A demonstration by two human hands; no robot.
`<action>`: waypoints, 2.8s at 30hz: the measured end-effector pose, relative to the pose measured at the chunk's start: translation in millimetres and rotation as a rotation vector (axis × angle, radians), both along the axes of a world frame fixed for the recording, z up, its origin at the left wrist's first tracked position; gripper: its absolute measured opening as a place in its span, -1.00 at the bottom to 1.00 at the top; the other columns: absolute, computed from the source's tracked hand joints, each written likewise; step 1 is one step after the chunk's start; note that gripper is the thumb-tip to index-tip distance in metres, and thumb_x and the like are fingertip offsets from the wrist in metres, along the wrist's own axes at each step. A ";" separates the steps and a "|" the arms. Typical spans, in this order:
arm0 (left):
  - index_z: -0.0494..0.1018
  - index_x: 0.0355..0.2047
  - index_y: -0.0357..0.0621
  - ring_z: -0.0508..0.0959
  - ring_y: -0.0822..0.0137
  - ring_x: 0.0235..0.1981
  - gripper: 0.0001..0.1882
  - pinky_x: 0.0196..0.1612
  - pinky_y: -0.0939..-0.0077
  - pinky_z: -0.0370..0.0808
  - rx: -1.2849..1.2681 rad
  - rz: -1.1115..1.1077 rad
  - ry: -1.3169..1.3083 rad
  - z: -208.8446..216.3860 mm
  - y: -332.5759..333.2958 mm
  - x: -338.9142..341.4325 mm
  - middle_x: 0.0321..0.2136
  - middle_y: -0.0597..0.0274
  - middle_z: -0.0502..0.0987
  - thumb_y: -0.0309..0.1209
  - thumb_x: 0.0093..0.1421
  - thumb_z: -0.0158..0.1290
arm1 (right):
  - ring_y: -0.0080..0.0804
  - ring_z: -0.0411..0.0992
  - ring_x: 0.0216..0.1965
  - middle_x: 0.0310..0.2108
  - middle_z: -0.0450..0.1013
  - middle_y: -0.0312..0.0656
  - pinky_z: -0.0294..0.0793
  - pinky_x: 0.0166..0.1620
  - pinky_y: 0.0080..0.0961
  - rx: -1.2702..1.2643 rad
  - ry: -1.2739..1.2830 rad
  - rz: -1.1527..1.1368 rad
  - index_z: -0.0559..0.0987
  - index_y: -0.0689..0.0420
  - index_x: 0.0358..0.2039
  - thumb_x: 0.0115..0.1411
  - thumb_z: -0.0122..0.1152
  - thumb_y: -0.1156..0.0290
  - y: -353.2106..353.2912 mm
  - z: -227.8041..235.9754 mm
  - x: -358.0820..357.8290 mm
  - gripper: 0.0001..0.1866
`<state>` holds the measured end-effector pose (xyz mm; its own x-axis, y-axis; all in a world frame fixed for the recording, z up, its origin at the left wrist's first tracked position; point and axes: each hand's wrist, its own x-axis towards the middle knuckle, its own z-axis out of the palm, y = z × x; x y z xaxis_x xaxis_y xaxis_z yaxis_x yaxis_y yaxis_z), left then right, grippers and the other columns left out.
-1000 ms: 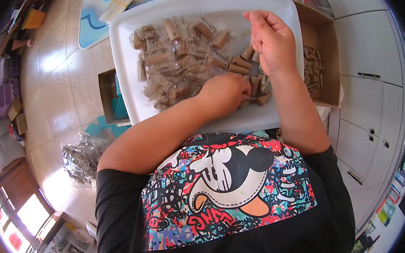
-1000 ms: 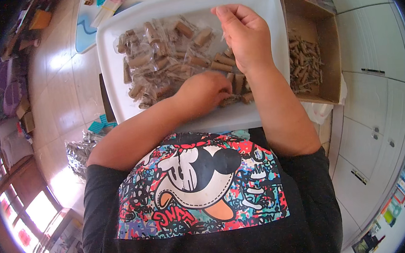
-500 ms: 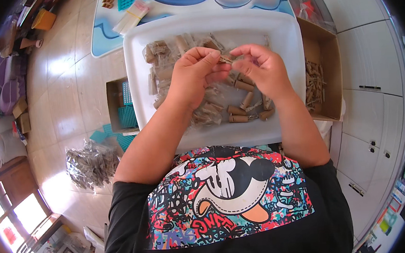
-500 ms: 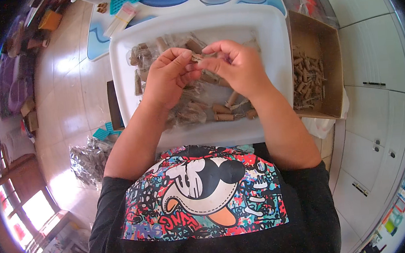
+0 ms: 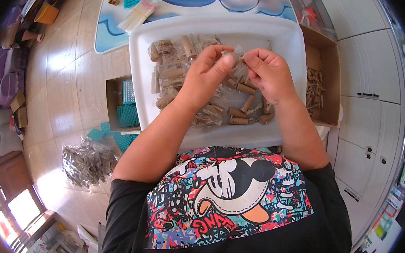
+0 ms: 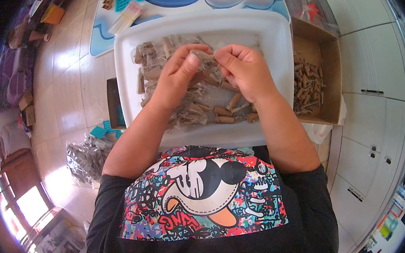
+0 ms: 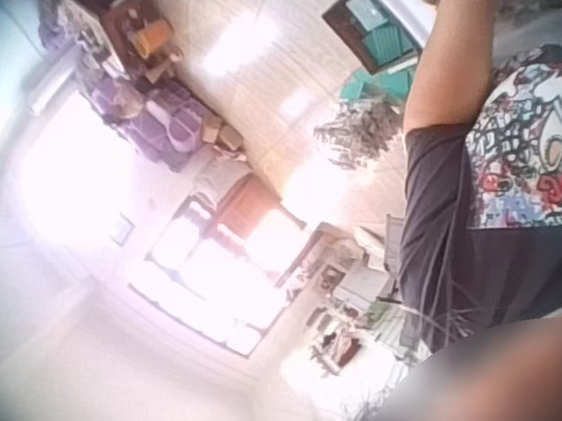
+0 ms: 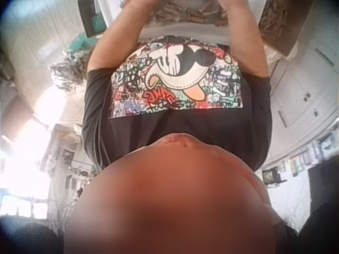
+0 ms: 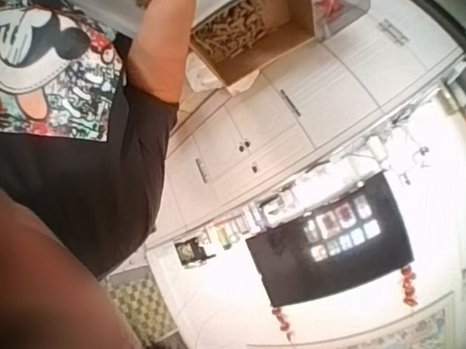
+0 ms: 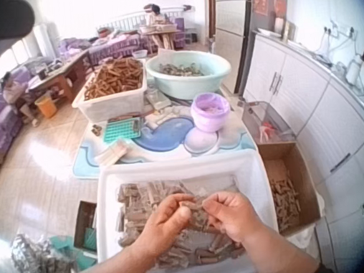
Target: The person places small cylindrical components into individual plastic bags by hand, then organizes the bagged components in a white tray.
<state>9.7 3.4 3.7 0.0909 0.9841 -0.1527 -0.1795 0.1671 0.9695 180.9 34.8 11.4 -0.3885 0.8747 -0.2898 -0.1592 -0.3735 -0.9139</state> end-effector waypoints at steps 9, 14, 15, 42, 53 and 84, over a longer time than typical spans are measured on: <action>0.26 -0.06 -0.23 0.38 0.49 -0.21 -0.59 -0.18 0.60 0.36 0.121 -0.007 -0.060 -6.7 1.6 6.5 -0.21 0.23 0.41 -0.47 0.08 0.09 | -0.79 0.02 -0.75 -0.70 0.22 -0.44 -0.03 -0.70 -0.84 -0.224 0.182 0.015 0.46 0.20 -0.34 0.16 0.09 0.31 6.2 -2.6 6.0 -0.80; 0.45 -0.31 -0.20 0.42 0.55 -0.35 -0.84 -0.22 0.69 0.34 0.017 0.024 -0.018 -4.5 4.5 0.5 -0.47 0.39 0.47 -0.40 0.13 0.05 | -0.78 0.04 -0.74 -0.70 0.24 -0.43 -0.03 -0.69 -0.83 -0.211 0.152 0.039 0.47 0.18 -0.38 0.14 0.10 0.31 3.7 2.3 1.8 -0.82; 0.45 -0.31 -0.20 0.42 0.55 -0.35 -0.84 -0.22 0.69 0.34 0.016 0.026 -0.017 -4.8 4.4 0.4 -0.47 0.39 0.47 -0.40 0.13 0.05 | -0.78 0.04 -0.74 -0.70 0.24 -0.43 -0.04 -0.69 -0.82 -0.128 0.088 0.012 0.47 0.17 -0.39 0.14 0.11 0.31 2.6 -0.7 0.3 -0.81; 0.37 -0.23 -0.22 0.51 0.41 -0.39 -0.70 -0.35 0.55 0.48 -0.379 -0.037 -0.284 -1.8 3.4 -2.1 -0.38 0.23 0.47 -0.22 0.22 -0.10 | -0.74 0.27 -0.48 -0.50 0.37 -0.41 0.25 -0.43 -0.79 0.234 -0.187 0.129 0.48 0.19 -0.21 0.08 0.15 0.47 1.0 -6.7 0.2 -0.77; 0.36 -0.18 -0.28 0.45 0.41 -0.34 -0.61 -0.31 0.55 0.41 0.275 0.448 0.624 50.9 12.9 -80.4 -0.30 0.18 0.47 -0.33 0.02 0.15 | -0.75 0.24 -0.48 -0.47 0.38 -0.42 0.22 -0.43 -0.81 0.310 -0.208 -0.087 0.47 0.19 -0.19 0.12 0.13 0.44 -2.3 -1.5 1.9 -0.77; 0.45 -0.45 -0.33 0.46 0.52 -0.62 -0.88 -0.55 0.70 0.41 -0.127 0.140 0.194 45.0 8.7 -62.2 -0.58 0.24 0.51 -0.49 0.07 0.09 | -0.72 0.19 -0.49 -0.48 0.32 -0.40 0.21 -0.41 -0.82 0.748 -0.148 -0.447 0.47 0.26 -0.18 0.07 0.18 0.54 -7.9 0.5 -7.5 -0.73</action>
